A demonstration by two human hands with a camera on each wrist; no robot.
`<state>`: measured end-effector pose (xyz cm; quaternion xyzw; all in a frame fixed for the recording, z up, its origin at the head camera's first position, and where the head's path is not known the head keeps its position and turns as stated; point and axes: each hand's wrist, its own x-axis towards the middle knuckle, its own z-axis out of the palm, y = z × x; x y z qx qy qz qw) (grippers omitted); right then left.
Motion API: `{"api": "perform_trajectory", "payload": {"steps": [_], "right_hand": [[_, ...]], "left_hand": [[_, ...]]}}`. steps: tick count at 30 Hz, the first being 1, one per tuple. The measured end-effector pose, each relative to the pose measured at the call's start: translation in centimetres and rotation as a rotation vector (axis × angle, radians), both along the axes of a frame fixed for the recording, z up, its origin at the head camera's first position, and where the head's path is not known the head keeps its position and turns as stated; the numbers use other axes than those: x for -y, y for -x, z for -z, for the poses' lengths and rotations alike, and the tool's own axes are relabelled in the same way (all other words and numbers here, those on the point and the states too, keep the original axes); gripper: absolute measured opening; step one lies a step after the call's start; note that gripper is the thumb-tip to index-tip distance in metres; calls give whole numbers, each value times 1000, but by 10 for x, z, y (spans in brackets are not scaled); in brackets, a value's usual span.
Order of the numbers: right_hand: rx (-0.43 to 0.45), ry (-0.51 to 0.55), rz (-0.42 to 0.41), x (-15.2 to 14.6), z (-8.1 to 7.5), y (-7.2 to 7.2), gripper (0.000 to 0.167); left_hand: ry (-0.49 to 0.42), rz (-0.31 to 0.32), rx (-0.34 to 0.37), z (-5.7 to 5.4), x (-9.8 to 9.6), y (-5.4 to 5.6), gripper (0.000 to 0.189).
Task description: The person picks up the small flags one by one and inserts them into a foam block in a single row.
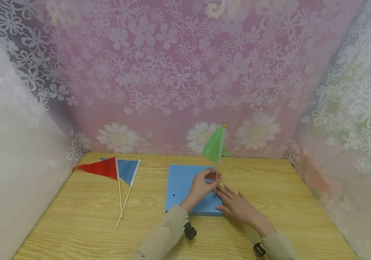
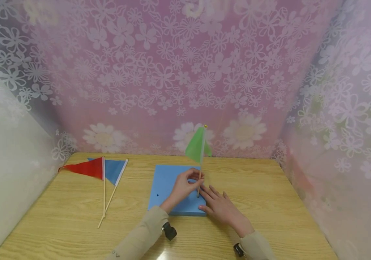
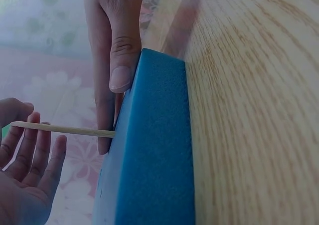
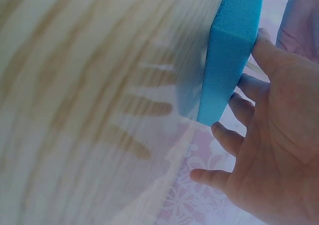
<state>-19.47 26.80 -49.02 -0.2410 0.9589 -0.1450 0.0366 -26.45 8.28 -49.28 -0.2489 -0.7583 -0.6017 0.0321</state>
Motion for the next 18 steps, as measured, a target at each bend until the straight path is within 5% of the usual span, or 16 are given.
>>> {"api": "perform_trajectory", "payload": {"steps": [18], "right_hand": [[-26,-10,-11,1,-1,0,65]], "left_hand": [[-21,-19,12,-4,12,2,29]]}}
